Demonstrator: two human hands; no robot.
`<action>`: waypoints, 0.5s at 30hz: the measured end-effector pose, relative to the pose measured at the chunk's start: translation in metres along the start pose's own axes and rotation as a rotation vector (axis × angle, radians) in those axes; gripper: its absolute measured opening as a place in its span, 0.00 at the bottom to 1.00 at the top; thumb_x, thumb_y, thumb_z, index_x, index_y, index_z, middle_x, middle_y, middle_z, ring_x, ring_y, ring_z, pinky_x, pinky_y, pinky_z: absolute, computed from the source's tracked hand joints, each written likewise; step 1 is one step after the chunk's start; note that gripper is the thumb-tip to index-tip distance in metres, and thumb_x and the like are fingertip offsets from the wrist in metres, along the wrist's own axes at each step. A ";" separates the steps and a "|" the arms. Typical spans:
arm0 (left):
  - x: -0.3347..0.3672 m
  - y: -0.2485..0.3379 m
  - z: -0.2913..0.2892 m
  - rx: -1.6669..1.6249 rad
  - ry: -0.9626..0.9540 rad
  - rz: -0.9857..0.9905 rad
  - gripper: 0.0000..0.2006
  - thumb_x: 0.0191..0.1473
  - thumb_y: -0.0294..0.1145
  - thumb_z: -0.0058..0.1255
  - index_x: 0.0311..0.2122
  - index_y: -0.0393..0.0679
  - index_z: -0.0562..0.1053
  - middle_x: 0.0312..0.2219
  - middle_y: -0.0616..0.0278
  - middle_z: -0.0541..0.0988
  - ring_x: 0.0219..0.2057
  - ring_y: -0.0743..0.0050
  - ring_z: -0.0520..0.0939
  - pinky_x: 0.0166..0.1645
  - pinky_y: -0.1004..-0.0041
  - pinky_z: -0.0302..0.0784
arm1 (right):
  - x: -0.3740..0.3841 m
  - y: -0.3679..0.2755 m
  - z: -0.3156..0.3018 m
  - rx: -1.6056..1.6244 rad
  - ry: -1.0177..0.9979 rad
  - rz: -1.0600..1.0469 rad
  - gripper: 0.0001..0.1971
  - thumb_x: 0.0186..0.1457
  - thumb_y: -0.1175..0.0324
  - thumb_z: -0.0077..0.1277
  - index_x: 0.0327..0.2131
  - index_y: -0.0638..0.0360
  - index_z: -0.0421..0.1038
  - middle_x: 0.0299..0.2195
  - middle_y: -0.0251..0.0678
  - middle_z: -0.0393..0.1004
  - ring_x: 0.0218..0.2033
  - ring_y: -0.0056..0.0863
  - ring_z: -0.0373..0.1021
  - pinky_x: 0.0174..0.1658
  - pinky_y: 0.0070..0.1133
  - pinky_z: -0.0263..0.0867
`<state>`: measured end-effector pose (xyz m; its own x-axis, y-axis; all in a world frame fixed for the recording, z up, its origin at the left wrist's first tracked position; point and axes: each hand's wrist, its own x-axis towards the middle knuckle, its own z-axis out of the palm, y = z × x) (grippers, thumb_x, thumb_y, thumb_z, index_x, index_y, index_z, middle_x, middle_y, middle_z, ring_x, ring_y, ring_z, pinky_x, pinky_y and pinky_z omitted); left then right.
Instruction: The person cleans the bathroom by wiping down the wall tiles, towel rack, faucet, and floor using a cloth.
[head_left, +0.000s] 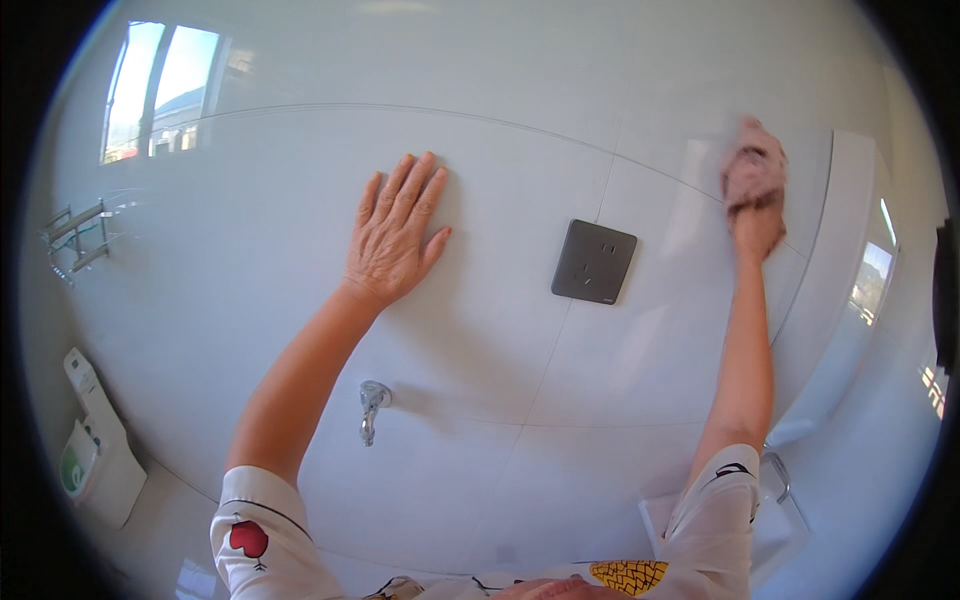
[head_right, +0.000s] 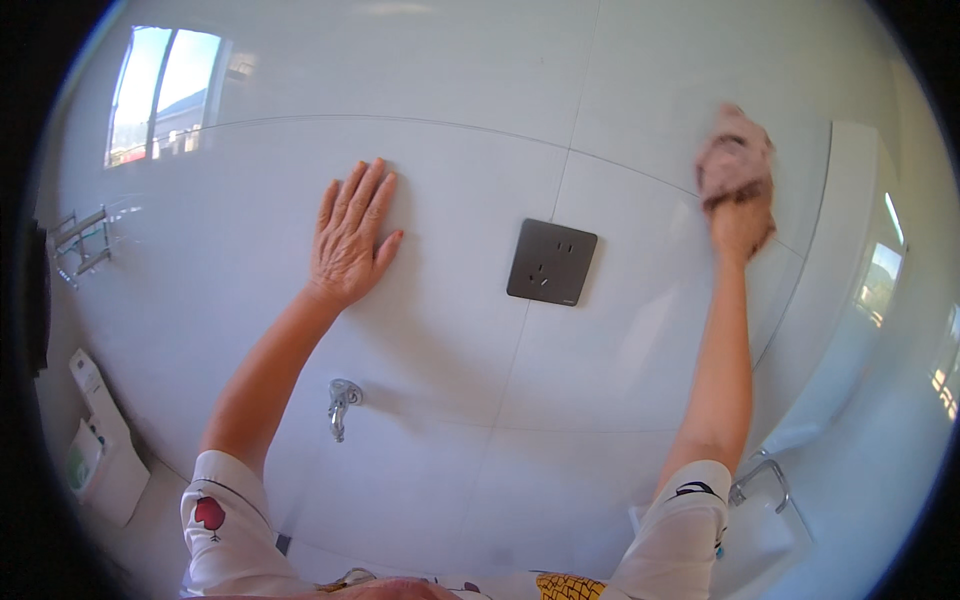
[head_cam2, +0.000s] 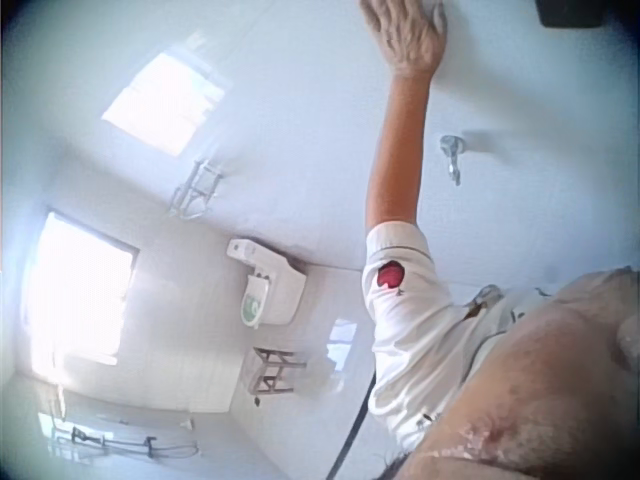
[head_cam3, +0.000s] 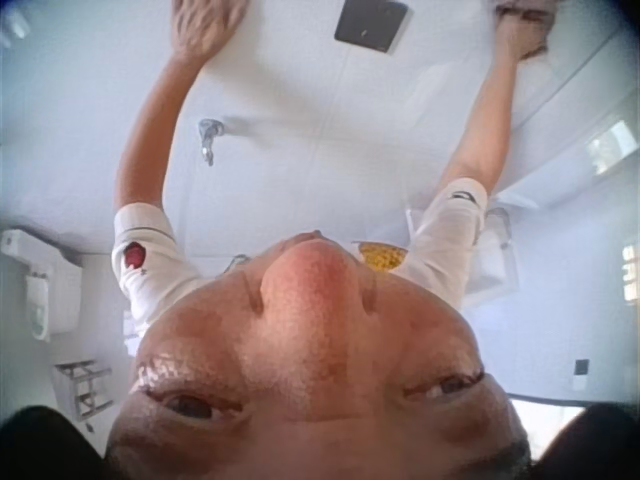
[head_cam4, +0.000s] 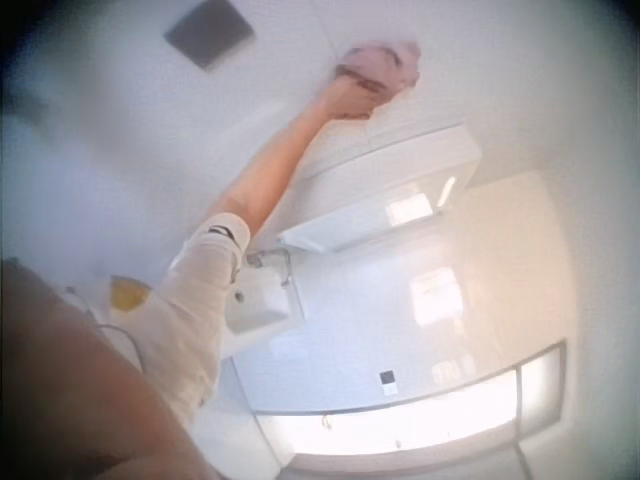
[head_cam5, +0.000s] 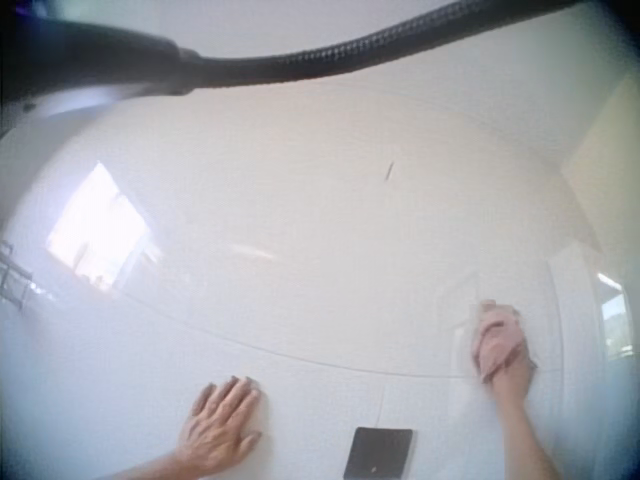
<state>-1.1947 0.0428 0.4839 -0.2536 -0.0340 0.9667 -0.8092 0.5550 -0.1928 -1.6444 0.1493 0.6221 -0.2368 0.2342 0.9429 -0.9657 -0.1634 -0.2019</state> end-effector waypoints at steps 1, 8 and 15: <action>-0.002 -0.002 -0.001 0.018 -0.004 -0.014 0.32 0.53 0.40 0.45 0.62 0.46 0.53 0.62 0.61 0.52 0.64 0.64 0.50 0.65 0.61 0.40 | -0.003 -0.044 0.004 -0.003 -0.044 -0.070 0.25 0.53 0.57 0.47 0.50 0.63 0.62 0.45 0.44 0.71 0.47 0.36 0.68 0.49 0.24 0.61; 0.001 -0.002 -0.001 -0.024 0.018 0.005 0.32 0.52 0.40 0.46 0.61 0.46 0.54 0.62 0.60 0.54 0.63 0.63 0.52 0.65 0.60 0.41 | -0.039 -0.266 0.108 0.032 0.000 -0.751 0.20 0.55 0.63 0.43 0.48 0.64 0.60 0.45 0.51 0.68 0.49 0.44 0.63 0.52 0.38 0.56; -0.012 -0.018 0.008 0.051 -0.007 0.022 0.31 0.52 0.41 0.45 0.61 0.46 0.56 0.61 0.60 0.55 0.63 0.62 0.53 0.64 0.61 0.43 | -0.057 -0.277 0.097 0.076 0.092 -0.905 0.16 0.44 0.66 0.56 0.39 0.58 0.72 0.38 0.39 0.75 0.38 0.36 0.72 0.43 0.28 0.67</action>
<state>-1.1818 0.0264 0.4743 -0.2753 -0.0284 0.9609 -0.8294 0.5124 -0.2225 -1.3531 0.0879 0.6498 0.5969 0.3785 0.7074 -0.7780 0.0578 0.6256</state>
